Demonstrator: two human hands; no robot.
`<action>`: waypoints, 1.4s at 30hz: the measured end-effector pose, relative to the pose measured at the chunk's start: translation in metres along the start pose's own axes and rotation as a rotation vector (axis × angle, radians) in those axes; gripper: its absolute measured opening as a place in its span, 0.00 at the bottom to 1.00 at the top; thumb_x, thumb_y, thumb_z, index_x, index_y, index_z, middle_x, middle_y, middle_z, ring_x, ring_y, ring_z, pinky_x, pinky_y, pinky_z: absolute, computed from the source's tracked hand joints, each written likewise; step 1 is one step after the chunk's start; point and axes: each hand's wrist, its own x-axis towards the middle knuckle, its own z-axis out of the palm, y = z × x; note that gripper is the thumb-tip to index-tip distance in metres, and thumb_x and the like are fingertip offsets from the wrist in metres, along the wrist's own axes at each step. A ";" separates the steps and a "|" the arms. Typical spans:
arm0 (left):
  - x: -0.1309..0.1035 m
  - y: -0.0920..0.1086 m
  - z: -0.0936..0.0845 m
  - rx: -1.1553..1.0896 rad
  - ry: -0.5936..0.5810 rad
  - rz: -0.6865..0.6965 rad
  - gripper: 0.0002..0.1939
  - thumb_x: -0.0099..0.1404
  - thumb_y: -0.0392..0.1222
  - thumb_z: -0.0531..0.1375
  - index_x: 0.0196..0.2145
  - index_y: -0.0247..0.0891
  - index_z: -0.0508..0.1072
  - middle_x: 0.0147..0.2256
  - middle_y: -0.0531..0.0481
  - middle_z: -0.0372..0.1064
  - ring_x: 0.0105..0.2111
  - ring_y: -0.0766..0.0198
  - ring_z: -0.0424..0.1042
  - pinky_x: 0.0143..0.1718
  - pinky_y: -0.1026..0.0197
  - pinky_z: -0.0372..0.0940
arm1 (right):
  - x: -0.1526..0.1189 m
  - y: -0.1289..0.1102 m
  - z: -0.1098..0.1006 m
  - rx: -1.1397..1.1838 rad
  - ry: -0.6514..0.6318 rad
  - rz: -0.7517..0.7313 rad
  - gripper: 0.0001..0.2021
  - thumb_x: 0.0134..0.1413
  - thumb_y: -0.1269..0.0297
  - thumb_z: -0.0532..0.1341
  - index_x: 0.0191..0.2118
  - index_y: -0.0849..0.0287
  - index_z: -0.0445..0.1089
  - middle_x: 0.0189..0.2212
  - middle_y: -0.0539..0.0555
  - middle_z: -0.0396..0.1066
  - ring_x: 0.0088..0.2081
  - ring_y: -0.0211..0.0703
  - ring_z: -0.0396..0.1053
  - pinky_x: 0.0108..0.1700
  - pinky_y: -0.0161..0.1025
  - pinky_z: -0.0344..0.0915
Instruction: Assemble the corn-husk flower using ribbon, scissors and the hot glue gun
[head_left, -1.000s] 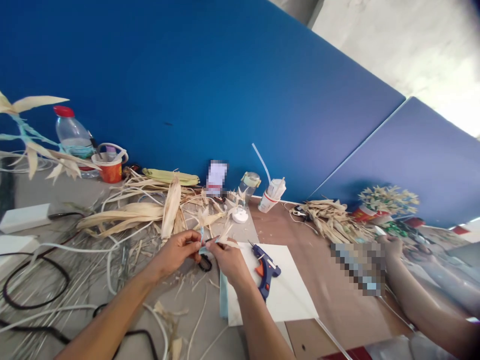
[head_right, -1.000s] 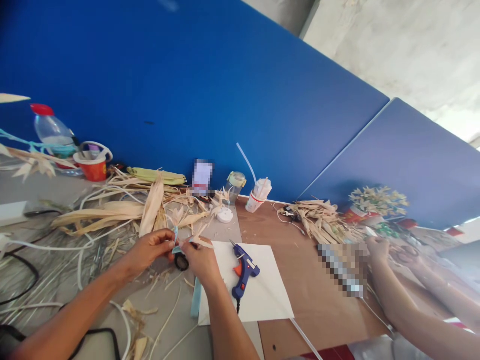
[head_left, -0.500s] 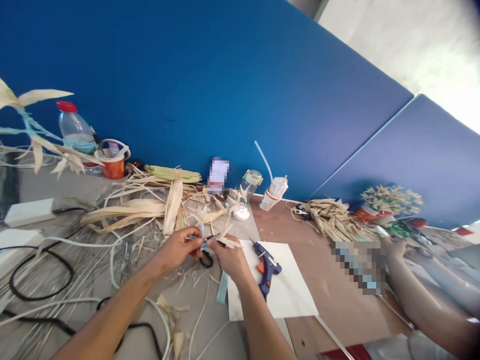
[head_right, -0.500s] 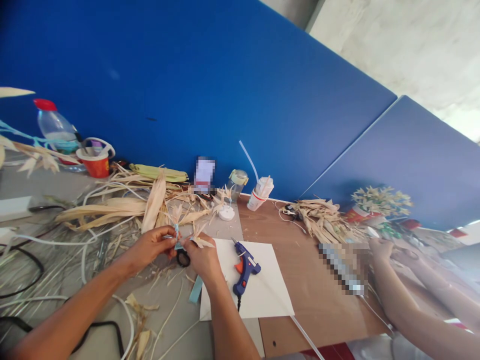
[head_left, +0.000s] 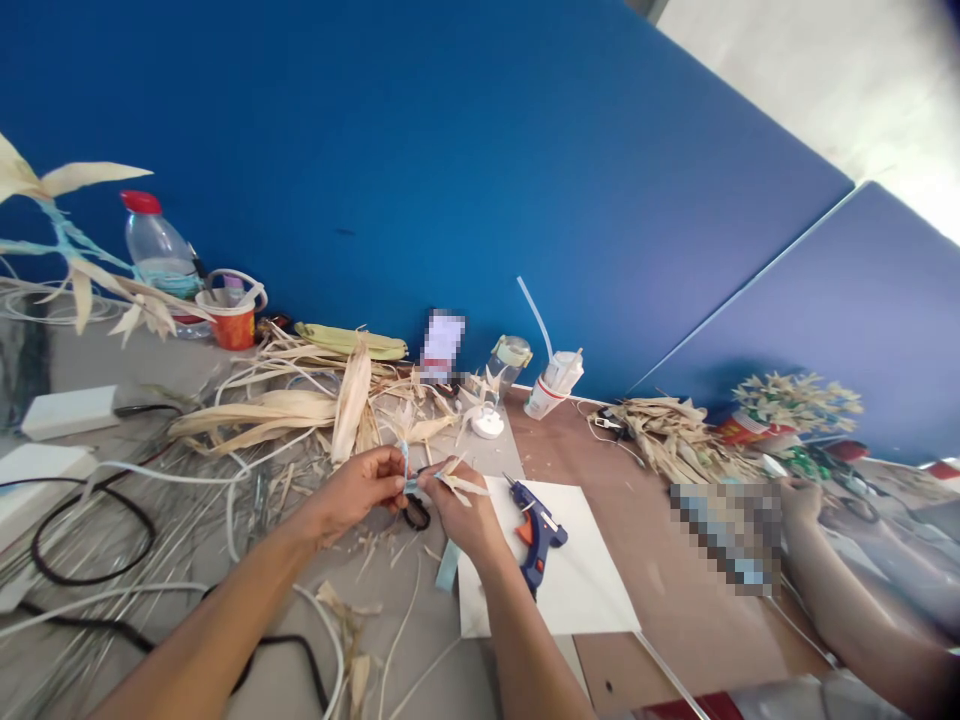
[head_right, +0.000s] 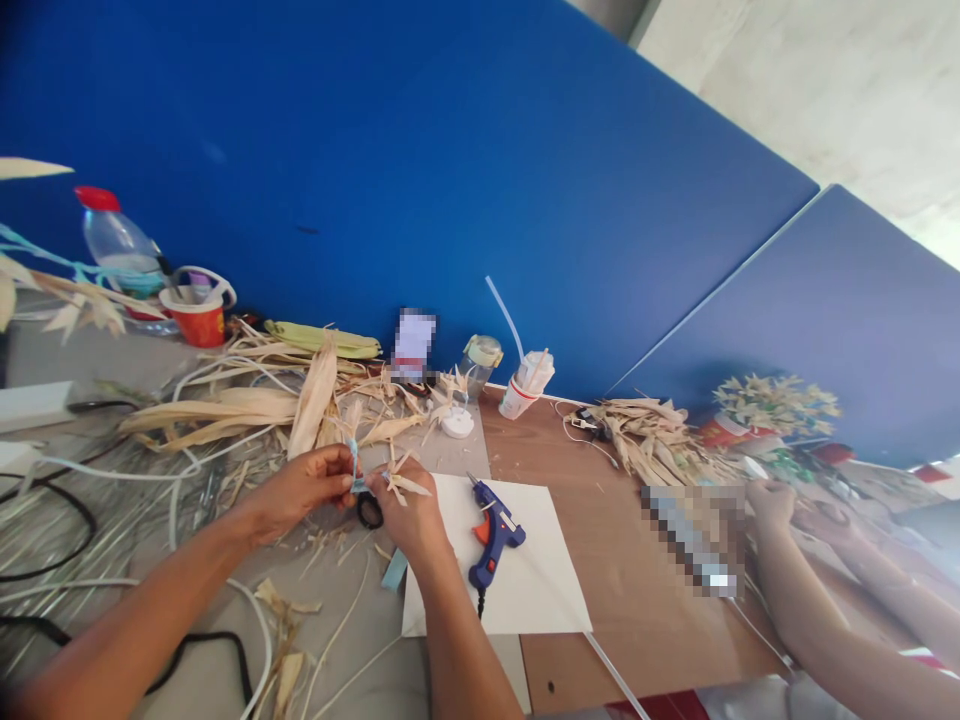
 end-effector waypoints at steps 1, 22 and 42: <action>0.000 0.000 0.000 0.002 0.002 0.002 0.11 0.50 0.41 0.63 0.27 0.36 0.64 0.24 0.56 0.64 0.22 0.70 0.66 0.27 0.64 0.60 | 0.000 0.001 0.000 -0.008 0.002 -0.004 0.08 0.50 0.66 0.57 0.26 0.56 0.72 0.29 0.53 0.71 0.33 0.42 0.68 0.39 0.37 0.61; 0.003 -0.002 -0.001 0.201 0.069 0.077 0.07 0.49 0.39 0.60 0.23 0.38 0.63 0.19 0.57 0.63 0.21 0.68 0.64 0.26 0.63 0.61 | -0.002 0.001 0.007 0.356 0.001 0.373 0.09 0.41 0.59 0.61 0.22 0.60 0.67 0.19 0.47 0.63 0.23 0.35 0.57 0.28 0.33 0.55; 0.005 -0.004 0.002 0.192 0.031 0.022 0.07 0.48 0.38 0.61 0.22 0.38 0.64 0.18 0.57 0.64 0.20 0.67 0.65 0.25 0.62 0.60 | 0.003 0.010 0.011 0.282 -0.013 0.355 0.05 0.38 0.63 0.60 0.23 0.59 0.69 0.22 0.50 0.68 0.27 0.40 0.63 0.31 0.34 0.59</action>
